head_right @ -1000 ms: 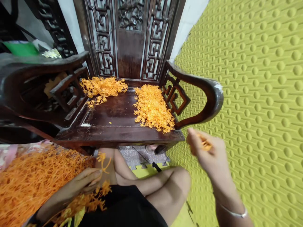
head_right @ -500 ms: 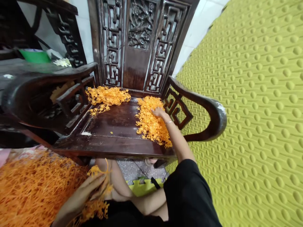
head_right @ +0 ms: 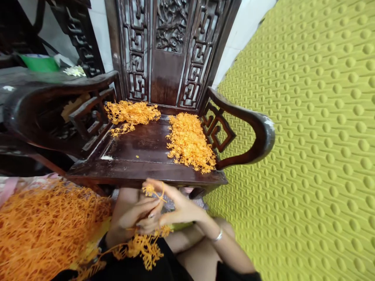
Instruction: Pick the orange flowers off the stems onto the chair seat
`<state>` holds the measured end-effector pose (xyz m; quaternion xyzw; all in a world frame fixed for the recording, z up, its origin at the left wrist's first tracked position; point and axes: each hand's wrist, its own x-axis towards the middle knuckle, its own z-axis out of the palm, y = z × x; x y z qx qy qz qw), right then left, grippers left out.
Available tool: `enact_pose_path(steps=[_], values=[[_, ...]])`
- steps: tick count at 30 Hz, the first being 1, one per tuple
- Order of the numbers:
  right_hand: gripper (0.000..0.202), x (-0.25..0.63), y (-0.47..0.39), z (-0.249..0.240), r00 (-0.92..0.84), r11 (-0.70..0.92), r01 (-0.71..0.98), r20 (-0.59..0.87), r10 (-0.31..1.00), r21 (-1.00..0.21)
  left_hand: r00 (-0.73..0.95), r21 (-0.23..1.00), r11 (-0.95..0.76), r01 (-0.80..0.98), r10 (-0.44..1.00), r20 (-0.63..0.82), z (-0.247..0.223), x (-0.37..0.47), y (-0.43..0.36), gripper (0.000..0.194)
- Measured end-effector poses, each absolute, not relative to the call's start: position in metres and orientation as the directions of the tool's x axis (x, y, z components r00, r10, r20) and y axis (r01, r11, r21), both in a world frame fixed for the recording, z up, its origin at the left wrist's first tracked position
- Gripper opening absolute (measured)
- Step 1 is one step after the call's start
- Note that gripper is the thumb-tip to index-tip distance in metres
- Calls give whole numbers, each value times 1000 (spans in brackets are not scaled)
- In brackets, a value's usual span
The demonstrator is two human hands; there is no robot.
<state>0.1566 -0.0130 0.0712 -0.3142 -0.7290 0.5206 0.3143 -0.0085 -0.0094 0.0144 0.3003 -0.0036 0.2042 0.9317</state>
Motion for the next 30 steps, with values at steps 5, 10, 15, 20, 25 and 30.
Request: enact_pose_path(steps=[5, 10, 15, 20, 25, 30], values=[[32, 115, -34, 51, 4, 149, -464, 166, 986, -873, 958, 530, 799, -283, 266, 111, 11, 2, -23, 36], [43, 118, -16, 55, 240, 264, -375, 182, 954, -889, 939, 518, 799, -304, 342, 25, 23, -9, -28, 33], [55, 105, -5, 44, 458, 320, -294, 161, 874, -901, 929, 486, 814, -318, 370, -12, 20, -7, -30, 33], [54, 150, -15, 75, 728, 546, -88, 320, 606, -833, 957, 524, 825, -212, 283, -58, 12, -27, -35, 36], [42, 248, 9, 127, 620, 557, 554, 753, 221, -619, 824, 455, 751, -478, 563, -65, 19, -61, -21, 30], [42, 260, 110, 112, 251, 221, 817, 674, 695, -532, 645, 385, 588, -712, 763, 28, 51, -51, -3, 25]])
